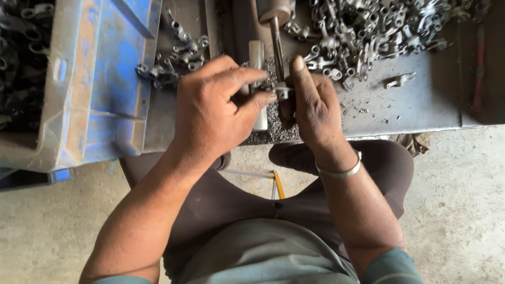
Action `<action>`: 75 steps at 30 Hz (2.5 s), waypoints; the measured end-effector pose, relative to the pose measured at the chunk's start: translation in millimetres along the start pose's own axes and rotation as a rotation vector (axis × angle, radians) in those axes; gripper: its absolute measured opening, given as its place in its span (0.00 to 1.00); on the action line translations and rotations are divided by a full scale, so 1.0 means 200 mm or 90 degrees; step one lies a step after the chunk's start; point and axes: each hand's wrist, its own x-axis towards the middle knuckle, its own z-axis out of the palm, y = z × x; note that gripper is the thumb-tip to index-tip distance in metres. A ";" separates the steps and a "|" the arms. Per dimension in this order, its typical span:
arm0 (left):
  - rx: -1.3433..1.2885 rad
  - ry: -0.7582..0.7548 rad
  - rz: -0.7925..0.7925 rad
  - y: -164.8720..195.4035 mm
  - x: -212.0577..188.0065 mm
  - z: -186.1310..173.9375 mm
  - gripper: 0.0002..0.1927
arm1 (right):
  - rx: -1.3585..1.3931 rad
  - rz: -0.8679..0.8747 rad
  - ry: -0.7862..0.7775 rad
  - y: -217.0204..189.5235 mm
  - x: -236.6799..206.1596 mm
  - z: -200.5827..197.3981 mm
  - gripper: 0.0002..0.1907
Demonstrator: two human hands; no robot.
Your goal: The person repeatedly picks up small metal parts and presses them against a rotating grinding wheel to smooth or deburr surfaces. Finished parts are placed into a blue bin while new parts are taken from a pile on the workbench. The process continues in a steady cycle of pick, grind, and place.
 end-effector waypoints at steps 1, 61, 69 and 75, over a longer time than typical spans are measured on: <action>0.023 0.020 0.012 -0.01 0.01 0.01 0.14 | 0.003 0.002 0.010 0.01 0.02 0.01 0.30; -0.098 -0.048 -0.129 0.31 -0.25 0.08 0.11 | 0.287 -0.040 0.133 0.11 -0.56 0.07 0.09; -0.100 -0.045 -0.082 0.31 -0.25 0.05 0.07 | 0.246 -0.054 0.112 0.15 -0.57 0.04 0.10; -0.038 -0.060 -0.041 0.31 -0.21 0.01 0.13 | 0.363 -0.044 0.035 0.10 -0.50 -0.01 0.11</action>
